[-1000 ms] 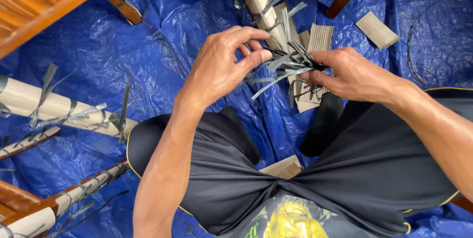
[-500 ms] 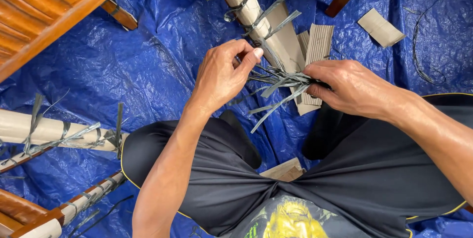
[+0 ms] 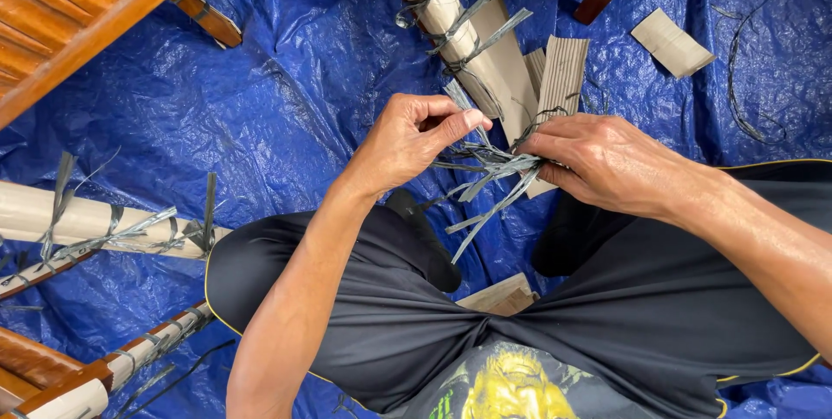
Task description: Securing protective cardboard wrapping onto furniture legs using plastic ties.
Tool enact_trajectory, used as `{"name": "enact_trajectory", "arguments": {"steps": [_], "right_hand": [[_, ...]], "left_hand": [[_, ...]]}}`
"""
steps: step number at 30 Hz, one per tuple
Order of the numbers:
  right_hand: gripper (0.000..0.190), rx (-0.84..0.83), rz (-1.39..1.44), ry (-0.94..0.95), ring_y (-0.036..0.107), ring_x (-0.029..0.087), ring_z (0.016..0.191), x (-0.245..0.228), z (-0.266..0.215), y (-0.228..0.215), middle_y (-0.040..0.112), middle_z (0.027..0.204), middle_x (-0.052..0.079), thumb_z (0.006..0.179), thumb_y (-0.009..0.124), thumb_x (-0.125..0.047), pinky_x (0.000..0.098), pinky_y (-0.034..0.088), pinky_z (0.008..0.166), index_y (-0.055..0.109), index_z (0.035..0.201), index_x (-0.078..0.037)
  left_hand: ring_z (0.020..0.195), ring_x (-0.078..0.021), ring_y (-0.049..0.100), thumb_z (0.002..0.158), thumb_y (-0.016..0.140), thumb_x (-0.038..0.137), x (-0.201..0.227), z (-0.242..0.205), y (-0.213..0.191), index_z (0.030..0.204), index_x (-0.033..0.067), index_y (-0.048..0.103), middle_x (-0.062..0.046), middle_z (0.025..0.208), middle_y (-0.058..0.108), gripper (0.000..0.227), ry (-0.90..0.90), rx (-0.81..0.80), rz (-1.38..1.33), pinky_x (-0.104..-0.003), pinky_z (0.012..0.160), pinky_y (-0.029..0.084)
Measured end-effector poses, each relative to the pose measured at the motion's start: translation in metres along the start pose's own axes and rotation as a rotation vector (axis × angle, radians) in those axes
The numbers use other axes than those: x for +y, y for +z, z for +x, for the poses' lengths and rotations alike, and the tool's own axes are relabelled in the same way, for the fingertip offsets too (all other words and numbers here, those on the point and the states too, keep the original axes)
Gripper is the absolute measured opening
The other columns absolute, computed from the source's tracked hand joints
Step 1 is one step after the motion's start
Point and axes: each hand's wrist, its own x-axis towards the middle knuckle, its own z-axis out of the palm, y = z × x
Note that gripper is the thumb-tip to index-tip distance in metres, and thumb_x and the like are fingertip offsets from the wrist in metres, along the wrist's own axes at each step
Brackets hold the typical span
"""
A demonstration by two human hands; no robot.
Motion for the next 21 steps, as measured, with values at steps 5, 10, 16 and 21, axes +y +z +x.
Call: {"name": "enact_trajectory", "arguments": {"steps": [5, 10, 16, 21], "right_hand": [[0.025, -0.04, -0.03, 0.042, 0.068, 0.035, 0.091, 0.004, -0.001, 0.001, 0.069, 0.095, 0.013, 0.082, 0.073, -0.011, 0.0459, 0.055, 0.076, 0.068, 0.104, -0.001], [0.028, 0.035, -0.028, 0.015, 0.069, 0.038, 0.094, 0.009, -0.002, 0.003, 0.071, 0.103, 0.018, 0.084, 0.071, -0.011, 0.0466, 0.056, 0.077, 0.068, 0.108, 0.002], [0.024, -0.152, -0.094, 0.266, 0.07, 0.038, 0.089, 0.011, 0.001, 0.0, 0.074, 0.095, 0.016, 0.087, 0.069, -0.018, 0.048, 0.055, 0.073, 0.071, 0.105, -0.001], [0.023, -0.302, -0.19, 0.399, 0.073, 0.037, 0.083, 0.023, -0.005, 0.008, 0.074, 0.092, 0.014, 0.091, 0.066, -0.024, 0.048, 0.057, 0.072, 0.071, 0.103, -0.005]], "left_hand": [[0.065, -0.0016, 0.045, 0.101, 0.067, 0.034, 0.002, -0.002, -0.006, 0.105, 0.0078, 0.083, 0.007, 0.071, 0.058, 0.031, -0.016, -0.004, -0.049, -0.022, 0.055, 0.036], [0.064, -0.0018, 0.047, 0.102, 0.065, 0.031, 0.01, -0.007, -0.028, 0.103, 0.0071, 0.079, 0.005, 0.077, 0.066, 0.028, -0.025, 0.063, -0.113, -0.02, 0.057, 0.038], [0.066, -0.0036, 0.054, 0.105, 0.065, 0.033, 0.015, -0.022, -0.061, 0.098, 0.0086, 0.073, 0.002, 0.081, 0.067, 0.027, 0.078, 0.211, -0.225, -0.018, 0.057, 0.041], [0.069, -0.0075, 0.055, 0.116, 0.059, 0.033, 0.014, -0.031, -0.082, 0.099, 0.0077, 0.065, -0.001, 0.084, 0.061, 0.032, 0.333, 0.312, -0.546, -0.02, 0.058, 0.038]]}}
